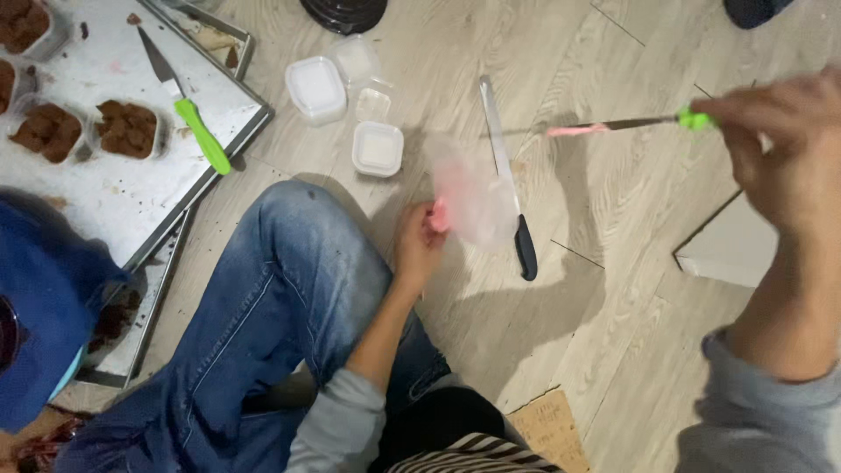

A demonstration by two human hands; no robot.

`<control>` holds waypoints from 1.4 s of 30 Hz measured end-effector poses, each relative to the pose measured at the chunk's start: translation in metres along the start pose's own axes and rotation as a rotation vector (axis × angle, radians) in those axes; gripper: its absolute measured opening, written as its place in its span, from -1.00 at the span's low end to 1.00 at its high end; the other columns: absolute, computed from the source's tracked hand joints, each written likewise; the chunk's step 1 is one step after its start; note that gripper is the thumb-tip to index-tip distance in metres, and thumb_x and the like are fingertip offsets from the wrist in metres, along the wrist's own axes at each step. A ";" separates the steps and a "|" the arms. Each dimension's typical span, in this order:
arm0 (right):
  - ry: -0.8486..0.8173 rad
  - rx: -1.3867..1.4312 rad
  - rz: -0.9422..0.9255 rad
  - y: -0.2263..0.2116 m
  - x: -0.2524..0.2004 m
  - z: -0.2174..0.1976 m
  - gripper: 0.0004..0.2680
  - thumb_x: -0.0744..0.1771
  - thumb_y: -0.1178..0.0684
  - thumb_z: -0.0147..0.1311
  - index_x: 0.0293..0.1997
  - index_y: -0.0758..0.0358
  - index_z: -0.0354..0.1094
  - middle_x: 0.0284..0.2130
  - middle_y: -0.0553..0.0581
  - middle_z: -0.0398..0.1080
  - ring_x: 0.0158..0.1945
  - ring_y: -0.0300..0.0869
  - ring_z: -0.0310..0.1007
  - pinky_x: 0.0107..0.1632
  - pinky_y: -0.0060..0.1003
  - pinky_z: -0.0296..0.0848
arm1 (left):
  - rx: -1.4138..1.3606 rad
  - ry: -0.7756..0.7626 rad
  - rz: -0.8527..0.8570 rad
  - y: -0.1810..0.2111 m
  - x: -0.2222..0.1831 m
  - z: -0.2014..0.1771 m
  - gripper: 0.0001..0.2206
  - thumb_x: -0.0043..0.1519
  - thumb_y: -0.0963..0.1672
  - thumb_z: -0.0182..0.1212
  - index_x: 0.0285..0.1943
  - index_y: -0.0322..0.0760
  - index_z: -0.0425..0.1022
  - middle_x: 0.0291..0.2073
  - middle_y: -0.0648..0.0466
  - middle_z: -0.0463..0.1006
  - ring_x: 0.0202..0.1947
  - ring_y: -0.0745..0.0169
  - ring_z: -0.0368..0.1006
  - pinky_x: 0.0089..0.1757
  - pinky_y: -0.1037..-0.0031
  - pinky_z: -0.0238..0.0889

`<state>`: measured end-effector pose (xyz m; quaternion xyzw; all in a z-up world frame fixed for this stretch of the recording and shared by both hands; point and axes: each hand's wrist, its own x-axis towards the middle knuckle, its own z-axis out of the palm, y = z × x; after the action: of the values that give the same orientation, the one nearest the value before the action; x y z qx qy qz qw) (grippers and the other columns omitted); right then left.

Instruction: The person frosts a pink cake using a palette knife, rotating the blue base and smoothing the icing on the sides before lifting the finished cake.

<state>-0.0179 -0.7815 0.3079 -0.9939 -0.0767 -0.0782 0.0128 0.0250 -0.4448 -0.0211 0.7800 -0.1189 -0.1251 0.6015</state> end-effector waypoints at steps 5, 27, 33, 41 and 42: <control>-0.004 0.077 -0.209 -0.063 0.066 -0.040 -0.76 0.62 0.52 0.10 0.17 0.33 0.68 0.05 0.20 0.62 0.10 0.09 0.44 0.41 0.03 0.17 | -0.289 -0.005 0.008 0.009 -0.007 -0.015 -0.55 -0.06 -0.40 0.00 0.00 -0.28 0.46 -0.13 0.00 0.36 -0.17 0.18 0.37 -0.27 0.56 0.32; -0.183 -0.514 -0.838 -0.201 0.097 0.105 -0.92 0.28 0.18 0.23 -0.34 0.02 0.55 -0.42 0.01 0.54 -0.21 -0.13 0.52 0.04 -0.11 0.46 | -0.120 0.394 0.232 0.019 -0.017 0.008 -0.32 -0.01 -0.25 0.48 0.35 -0.45 0.31 0.08 -0.26 0.36 0.13 -0.26 0.39 0.25 0.05 0.25; -0.405 -0.690 -0.895 -0.181 0.109 0.130 -0.81 0.34 0.09 0.14 0.06 -0.04 0.45 -0.13 -0.06 0.56 0.06 -0.20 0.60 0.14 -0.25 0.58 | 0.260 0.355 0.343 -0.035 0.015 0.051 -0.60 0.15 -0.07 0.25 0.16 -0.28 0.47 0.13 -0.05 0.48 0.38 -0.03 0.26 0.46 -0.26 -0.23; -0.388 -0.590 -0.739 -0.035 0.109 0.152 -0.90 0.42 -0.23 -0.06 -0.10 -0.31 0.38 -0.31 -0.25 0.51 -0.11 -0.33 0.63 0.07 -0.43 0.58 | 0.178 0.343 0.505 -0.025 0.030 0.068 -0.82 0.16 -0.09 0.15 -0.15 -0.22 0.53 -0.09 0.03 0.62 0.32 0.13 0.36 0.50 -0.34 -0.24; -0.372 -0.521 -0.702 -0.016 0.103 0.157 -0.89 0.42 -0.19 -0.07 -0.05 -0.24 0.36 -0.26 -0.19 0.49 -0.07 -0.28 0.60 0.11 -0.39 0.54 | 0.126 0.356 0.540 -0.028 0.031 0.071 -0.82 0.18 -0.09 0.15 -0.14 -0.25 0.52 -0.11 0.03 0.60 0.32 0.13 0.35 0.50 -0.35 -0.23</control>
<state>0.1039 -0.7443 0.1697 -0.8752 -0.3867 0.0847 -0.2781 0.0313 -0.5130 -0.0668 0.7656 -0.2216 0.1848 0.5750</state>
